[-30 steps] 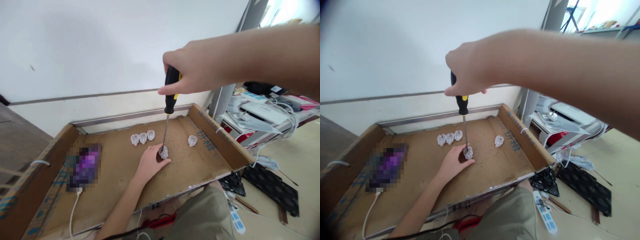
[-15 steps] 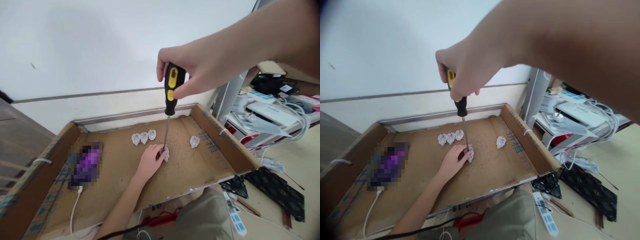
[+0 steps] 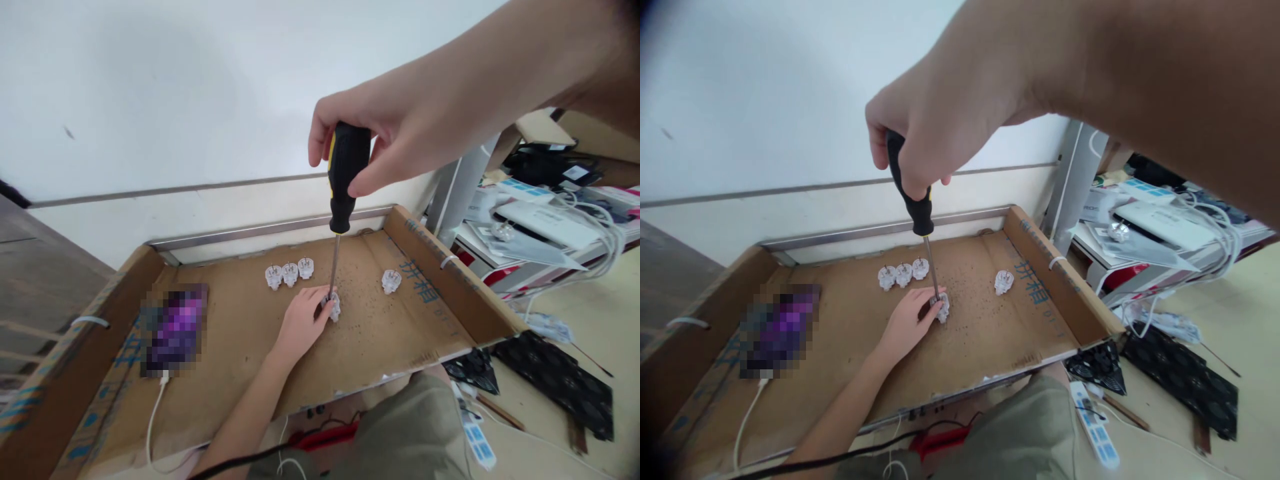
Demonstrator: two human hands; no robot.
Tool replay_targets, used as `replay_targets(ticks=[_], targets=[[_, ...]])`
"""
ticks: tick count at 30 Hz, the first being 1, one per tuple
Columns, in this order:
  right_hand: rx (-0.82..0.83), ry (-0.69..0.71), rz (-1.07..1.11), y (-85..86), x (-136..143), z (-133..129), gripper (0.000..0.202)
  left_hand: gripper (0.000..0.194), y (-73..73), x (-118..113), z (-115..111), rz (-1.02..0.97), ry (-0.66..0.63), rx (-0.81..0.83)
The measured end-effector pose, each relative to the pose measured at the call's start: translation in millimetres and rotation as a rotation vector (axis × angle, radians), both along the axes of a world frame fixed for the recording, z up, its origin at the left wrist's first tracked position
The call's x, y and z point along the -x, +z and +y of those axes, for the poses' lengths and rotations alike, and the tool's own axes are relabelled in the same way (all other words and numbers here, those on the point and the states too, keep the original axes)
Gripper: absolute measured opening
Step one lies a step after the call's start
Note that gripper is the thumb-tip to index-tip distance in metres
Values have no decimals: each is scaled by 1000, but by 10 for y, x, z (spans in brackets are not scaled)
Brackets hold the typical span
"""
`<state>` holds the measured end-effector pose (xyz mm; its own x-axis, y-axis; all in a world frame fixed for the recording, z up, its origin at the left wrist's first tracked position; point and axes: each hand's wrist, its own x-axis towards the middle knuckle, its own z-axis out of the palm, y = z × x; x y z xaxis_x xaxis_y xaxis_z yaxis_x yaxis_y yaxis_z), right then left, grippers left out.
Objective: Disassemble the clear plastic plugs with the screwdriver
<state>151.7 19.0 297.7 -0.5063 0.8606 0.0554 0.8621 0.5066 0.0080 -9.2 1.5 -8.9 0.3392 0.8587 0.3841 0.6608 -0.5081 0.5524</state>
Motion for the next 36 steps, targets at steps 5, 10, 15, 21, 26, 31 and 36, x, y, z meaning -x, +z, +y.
replay_targets(ticks=[5, 10, 15, 21, 26, 31, 36], targets=[[-271, -131, -320, -54, 58, 35, 57, 26, -28, 4, 6, -20, 15, 15], [-169, -70, -271, -38, 34, 34, 50, 23, -31, -12, 7, -62, 35, 32], [-179, -79, -279, -11, 15, 46, 49, 27, -19, -15, -5, -57, 55, 56], [-201, -18, -292, -28, -35, 96, 57, 40, -7, 9, -20, -28, 54, 72], [-236, -39, -293, -38, -6, 53, 56, 46, 20, 12, -30, -21, 39, 76], [-252, -35, -303, -54, 20, -10, 54, 46, 2, 18, -26, -13, 35, 68], [-224, -20, -264, -41, 0, 8, 49, 48, 5, 18, -30, -6, 49, 81]])
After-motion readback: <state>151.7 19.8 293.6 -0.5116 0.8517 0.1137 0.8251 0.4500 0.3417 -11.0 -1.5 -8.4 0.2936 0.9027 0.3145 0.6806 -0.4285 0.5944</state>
